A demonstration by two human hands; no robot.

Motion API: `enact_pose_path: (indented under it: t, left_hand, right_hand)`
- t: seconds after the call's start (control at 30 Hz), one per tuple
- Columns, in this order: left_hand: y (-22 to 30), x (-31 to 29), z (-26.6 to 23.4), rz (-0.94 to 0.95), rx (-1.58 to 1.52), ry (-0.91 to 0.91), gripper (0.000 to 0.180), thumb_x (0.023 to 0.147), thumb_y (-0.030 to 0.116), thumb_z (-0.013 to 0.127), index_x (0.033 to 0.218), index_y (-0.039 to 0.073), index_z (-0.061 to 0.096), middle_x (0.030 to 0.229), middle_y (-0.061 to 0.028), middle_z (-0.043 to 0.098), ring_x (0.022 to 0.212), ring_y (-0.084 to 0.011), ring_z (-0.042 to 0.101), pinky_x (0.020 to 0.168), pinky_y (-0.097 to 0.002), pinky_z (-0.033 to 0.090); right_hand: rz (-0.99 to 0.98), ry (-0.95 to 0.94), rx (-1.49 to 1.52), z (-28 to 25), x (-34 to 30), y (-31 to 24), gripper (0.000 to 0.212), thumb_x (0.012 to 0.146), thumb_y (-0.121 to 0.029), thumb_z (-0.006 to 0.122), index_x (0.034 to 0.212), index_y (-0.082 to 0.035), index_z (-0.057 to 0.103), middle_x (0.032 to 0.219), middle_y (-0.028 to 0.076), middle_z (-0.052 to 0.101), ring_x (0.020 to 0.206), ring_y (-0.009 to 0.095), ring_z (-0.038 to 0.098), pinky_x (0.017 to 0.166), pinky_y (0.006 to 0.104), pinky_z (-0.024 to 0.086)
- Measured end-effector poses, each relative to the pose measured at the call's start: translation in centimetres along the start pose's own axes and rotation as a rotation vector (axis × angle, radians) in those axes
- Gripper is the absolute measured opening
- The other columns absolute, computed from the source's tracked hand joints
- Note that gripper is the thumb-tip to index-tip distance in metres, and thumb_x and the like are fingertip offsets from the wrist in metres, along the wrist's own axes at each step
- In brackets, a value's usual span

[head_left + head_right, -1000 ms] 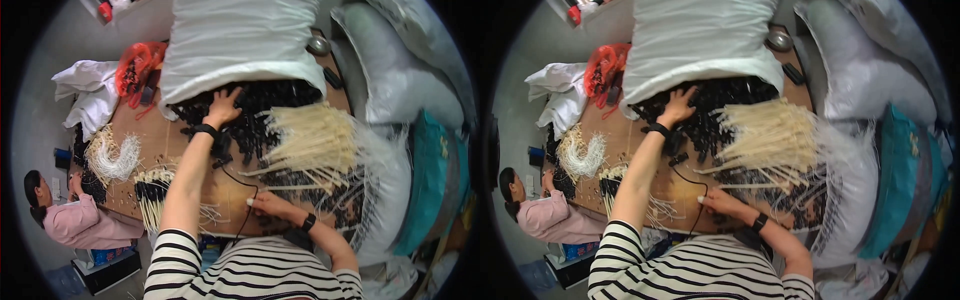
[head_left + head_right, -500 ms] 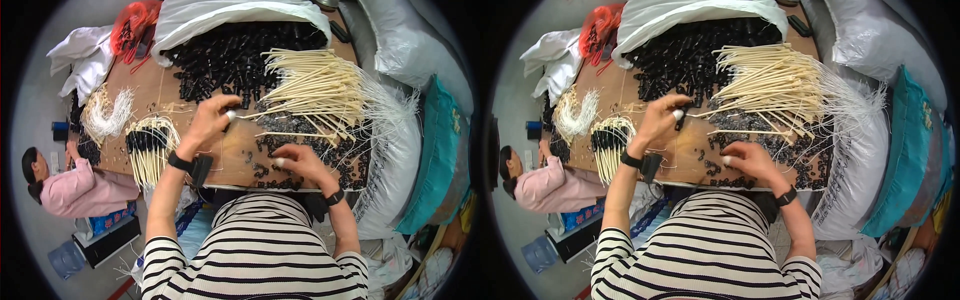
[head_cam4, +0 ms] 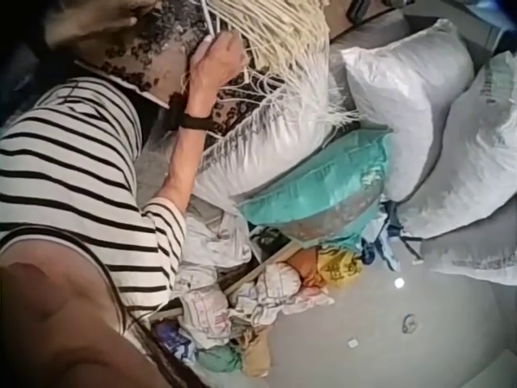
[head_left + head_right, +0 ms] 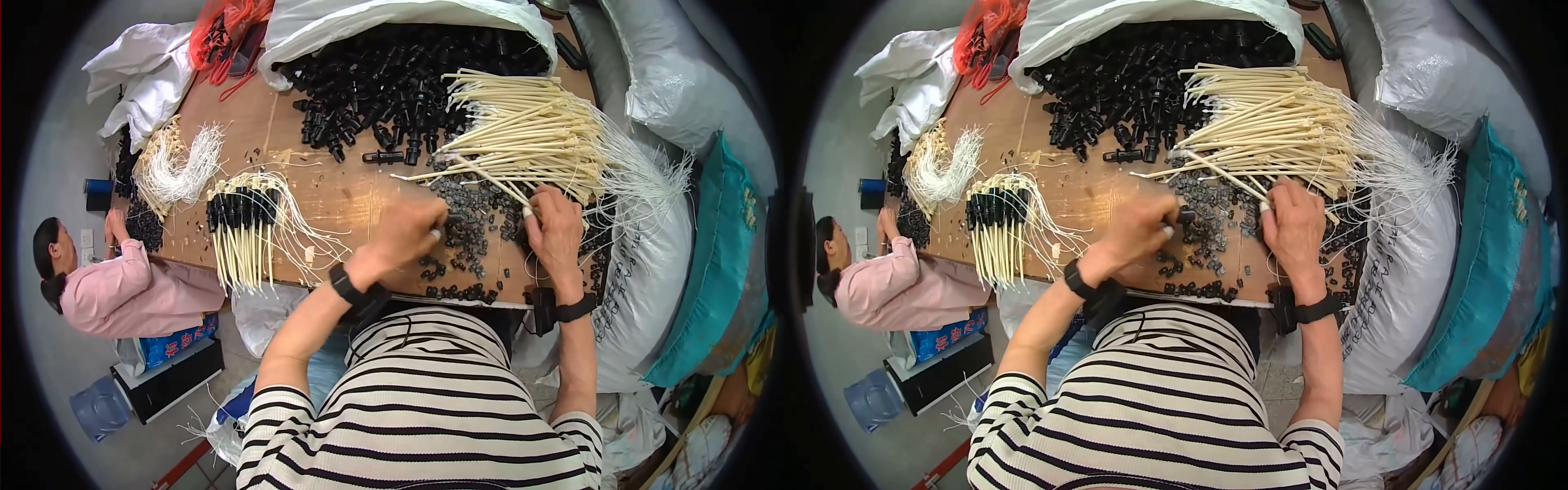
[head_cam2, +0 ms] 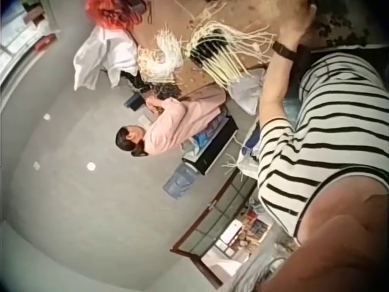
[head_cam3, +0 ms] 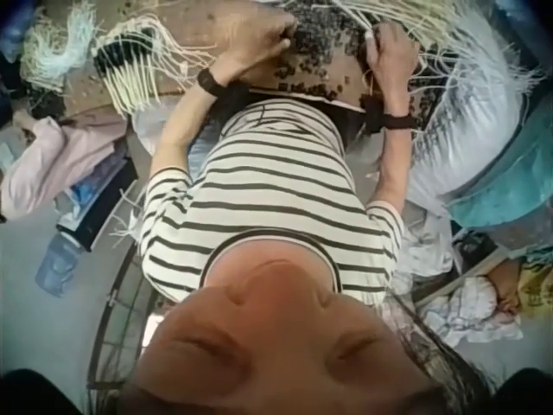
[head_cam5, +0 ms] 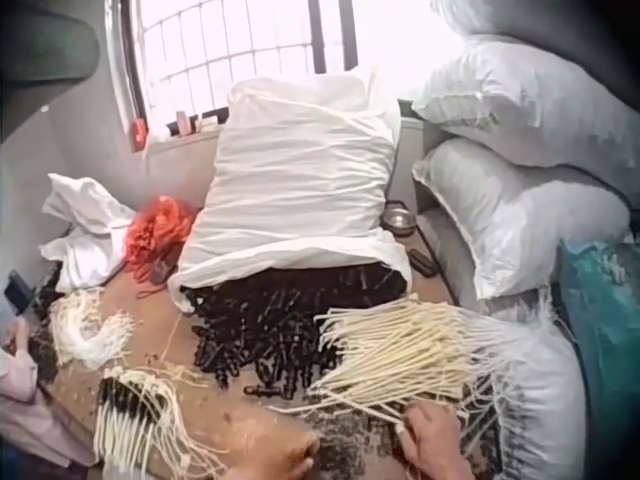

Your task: Assembling small black connectors onto thin white rods on an industrial workbench.

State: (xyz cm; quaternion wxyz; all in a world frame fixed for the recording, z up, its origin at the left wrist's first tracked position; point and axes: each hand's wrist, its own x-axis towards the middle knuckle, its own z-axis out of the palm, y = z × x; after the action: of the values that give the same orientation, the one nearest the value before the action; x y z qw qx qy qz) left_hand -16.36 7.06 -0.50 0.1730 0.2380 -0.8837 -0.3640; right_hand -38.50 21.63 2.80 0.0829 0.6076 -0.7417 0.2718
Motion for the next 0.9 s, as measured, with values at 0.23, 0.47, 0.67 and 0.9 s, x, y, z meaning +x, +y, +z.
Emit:
enact_pose_path:
  t: [0.23, 0.47, 0.67, 0.9]
  left_hand:
    - [-2.7, -0.3, -2.1, -0.333, -0.232, 0.083, 0.025, 0.077, 0.0, 0.061, 0.102, 0.006, 0.061, 0.088, -0.0077, 0.068, 0.078, -0.017, 0.064, 0.069, -0.0287, 0.049]
    - [-3.8, -0.6, -3.2, -0.411, -0.504, 0.004, 0.035, 0.08, -0.006, 0.054, 0.111, 0.006, 0.064, 0.094, -0.0005, 0.066, 0.081, -0.0086, 0.058, 0.073, -0.0237, 0.047]
    - [-4.1, 0.2, -3.8, 0.185, 0.018, -0.047, 0.046, 0.07, -0.003, 0.061, 0.114, 0.012, 0.064, 0.093, -0.0054, 0.066, 0.082, -0.022, 0.061, 0.073, -0.0306, 0.048]
    - [3.3, 1.2, -3.4, 0.375, 0.313, -0.23, 0.036, 0.074, 0.015, 0.068, 0.109, 0.023, 0.062, 0.075, -0.0013, 0.057, 0.072, -0.02, 0.062, 0.056, -0.0343, 0.048]
  right_hand:
    - [0.259, -0.265, 0.411, -1.5, -1.7, -3.2, 0.015, 0.085, -0.006, 0.06, 0.099, -0.004, 0.061, 0.069, 0.01, 0.056, 0.056, 0.019, 0.051, 0.053, 0.0298, 0.039]
    - [0.276, -0.381, 0.581, 0.0, -2.5, -3.9, 0.023, 0.085, -0.005, 0.061, 0.106, -0.003, 0.067, 0.071, 0.01, 0.062, 0.056, 0.013, 0.056, 0.055, 0.0256, 0.044]
    - [-0.009, -0.439, 0.43, 0.3, -2.4, -4.1, 0.028, 0.078, -0.002, 0.065, 0.105, -0.004, 0.067, 0.078, 0.012, 0.066, 0.061, 0.025, 0.064, 0.056, 0.0301, 0.049]
    - [0.095, -0.196, 0.274, 4.3, -1.5, -5.5, 0.031, 0.075, -0.009, 0.068, 0.104, -0.011, 0.062, 0.085, 0.012, 0.064, 0.071, 0.034, 0.064, 0.058, 0.041, 0.05]
